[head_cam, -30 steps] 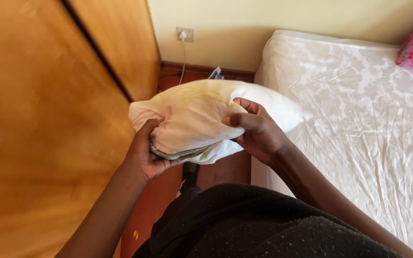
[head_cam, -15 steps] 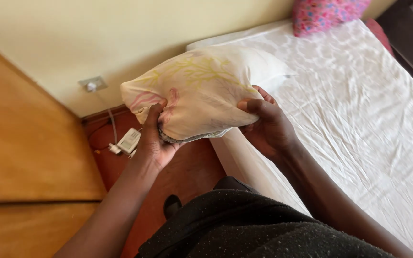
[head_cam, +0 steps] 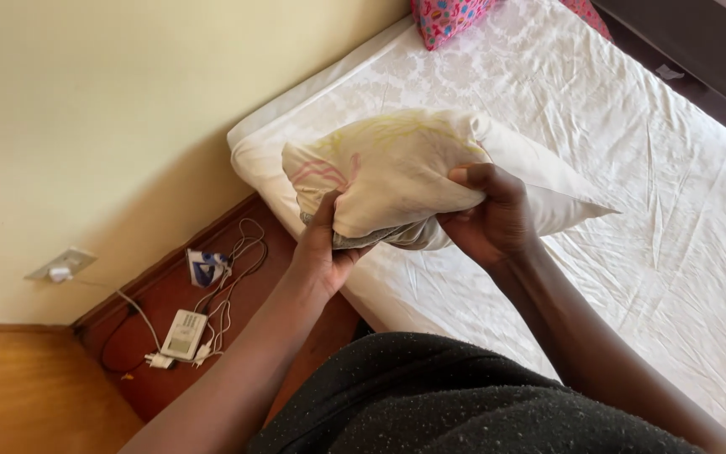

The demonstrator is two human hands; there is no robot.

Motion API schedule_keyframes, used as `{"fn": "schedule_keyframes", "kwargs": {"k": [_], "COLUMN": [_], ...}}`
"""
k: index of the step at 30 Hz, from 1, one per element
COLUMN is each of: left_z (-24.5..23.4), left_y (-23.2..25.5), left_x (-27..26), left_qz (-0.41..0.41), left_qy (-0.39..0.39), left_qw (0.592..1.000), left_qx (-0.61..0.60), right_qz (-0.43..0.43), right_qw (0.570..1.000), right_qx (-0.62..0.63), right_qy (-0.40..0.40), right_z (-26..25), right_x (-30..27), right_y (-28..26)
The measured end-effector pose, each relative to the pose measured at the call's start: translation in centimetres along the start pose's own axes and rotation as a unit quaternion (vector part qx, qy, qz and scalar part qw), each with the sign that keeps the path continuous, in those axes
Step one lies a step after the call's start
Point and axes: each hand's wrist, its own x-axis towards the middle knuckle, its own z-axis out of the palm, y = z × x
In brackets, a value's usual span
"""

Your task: Putting decorative cases on several pillows in a bedroom.

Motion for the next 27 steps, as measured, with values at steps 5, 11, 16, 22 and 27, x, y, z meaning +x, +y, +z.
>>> {"fn": "schedule_keyframes", "kwargs": {"k": [5, 11, 16, 22, 27], "left_z": [1.2, 2.2, 4.4, 3.8, 4.1], "left_y": [0.8, -0.9, -0.6, 1.5, 3.2], "left_x": [1.9, 4.3, 5.0, 11.8, 18.4], "left_qz": [0.066, -0.029, -0.251, -0.274, -0.247], "left_qy": [-0.051, -0.043, -0.178, -0.113, -0.067], "left_qw": [0.996, 0.992, 0.829, 0.773, 0.768], "left_qx": [-0.015, 0.118, 0.467, 0.562, 0.588], "right_qz": [0.004, -0.042, -0.138, -0.058, 0.060], "right_qw": [1.000, 0.998, 0.964, 0.839, 0.791], "right_qx": [-0.002, -0.035, -0.081, -0.047, -0.103], "right_qy": [-0.007, -0.009, 0.212, 0.539, 0.601], "right_z": [-0.4, -8.0, -21.7, -27.6, -19.5], "right_x": [3.5, 5.8, 2.6, -6.2, -6.7], "right_y": [-1.7, -8.1, -12.3, -5.5, -0.2]}}
